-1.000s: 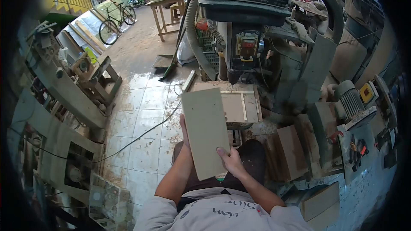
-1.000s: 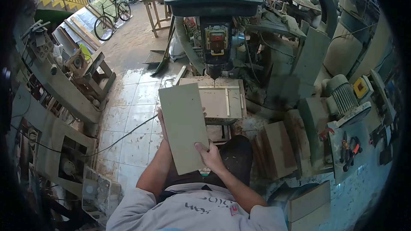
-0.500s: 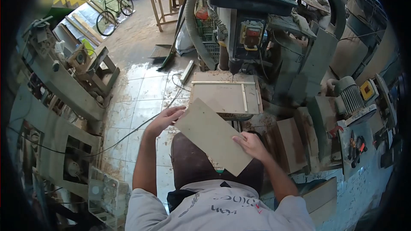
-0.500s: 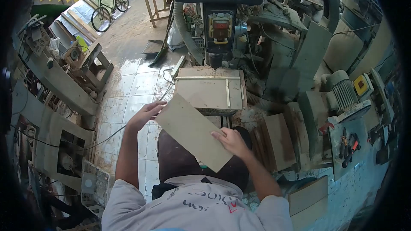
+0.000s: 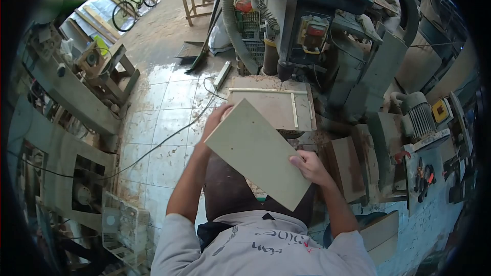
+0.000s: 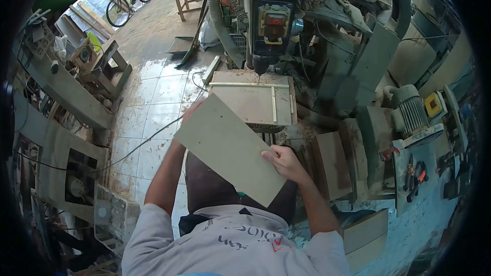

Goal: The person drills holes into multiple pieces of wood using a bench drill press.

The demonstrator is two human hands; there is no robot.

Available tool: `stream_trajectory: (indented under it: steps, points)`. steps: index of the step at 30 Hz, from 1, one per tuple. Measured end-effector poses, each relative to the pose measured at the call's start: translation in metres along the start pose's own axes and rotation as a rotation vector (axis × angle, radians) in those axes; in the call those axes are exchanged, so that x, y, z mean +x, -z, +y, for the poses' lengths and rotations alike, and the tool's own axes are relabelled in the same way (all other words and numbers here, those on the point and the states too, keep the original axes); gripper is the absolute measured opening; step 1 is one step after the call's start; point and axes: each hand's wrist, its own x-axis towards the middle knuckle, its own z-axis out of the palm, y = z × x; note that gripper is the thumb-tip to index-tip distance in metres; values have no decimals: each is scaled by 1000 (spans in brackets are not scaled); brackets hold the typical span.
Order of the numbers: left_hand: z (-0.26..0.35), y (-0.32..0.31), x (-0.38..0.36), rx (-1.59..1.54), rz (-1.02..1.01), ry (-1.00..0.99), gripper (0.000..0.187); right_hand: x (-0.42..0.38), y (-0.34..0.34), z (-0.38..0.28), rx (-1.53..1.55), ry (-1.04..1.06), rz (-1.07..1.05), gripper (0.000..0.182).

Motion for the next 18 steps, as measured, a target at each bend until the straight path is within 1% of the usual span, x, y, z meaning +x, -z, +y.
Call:
stream_trajectory:
  steps: [1, 2, 3, 4, 5, 8, 10, 13, 15, 16, 17, 18]
  points:
    - [-10, -17, 8, -7, 3, 2, 44, -9, -2, 0, 61, -10, 26, 44]
    - [-30, -42, 14, 379, -33, -97, 50, -17, -3, 0, 122, -20, 57, 43]
    - [-38, -61, 17, 764, -70, -198, 56, -25, -4, -1, 118, -26, 64, 43]
    - [-30, -72, 19, 756, -70, -203, 56, -32, -4, -2, 162, -41, 64, 43]
    - [-18, -82, 18, 486, -150, -201, 58, -37, -3, -2, 206, -55, 66, 43]
    - [18, -106, 0, -318, -387, -173, 65, -43, 1, 20, 200, -45, 116, 44]
    - [23, -111, -25, -587, -463, -144, 68, -46, 0, 27, 203, -46, 129, 44]
    - [6, -114, -64, -486, -366, 47, 65, -42, 9, 21, 187, -56, 164, 46]
    - [-4, -110, -71, -412, -310, 161, 64, -37, 18, 2, 121, -134, 148, 46]
    - [11, -91, -62, -1002, -135, 485, 61, -31, 21, 3, 127, -127, 157, 46]
    - [36, -64, -55, -1580, 73, 819, 58, -25, 22, 6, 46, -108, 160, 46]
    - [48, -45, -55, -1574, 67, 818, 58, -17, 24, 9, -36, -90, 162, 46]
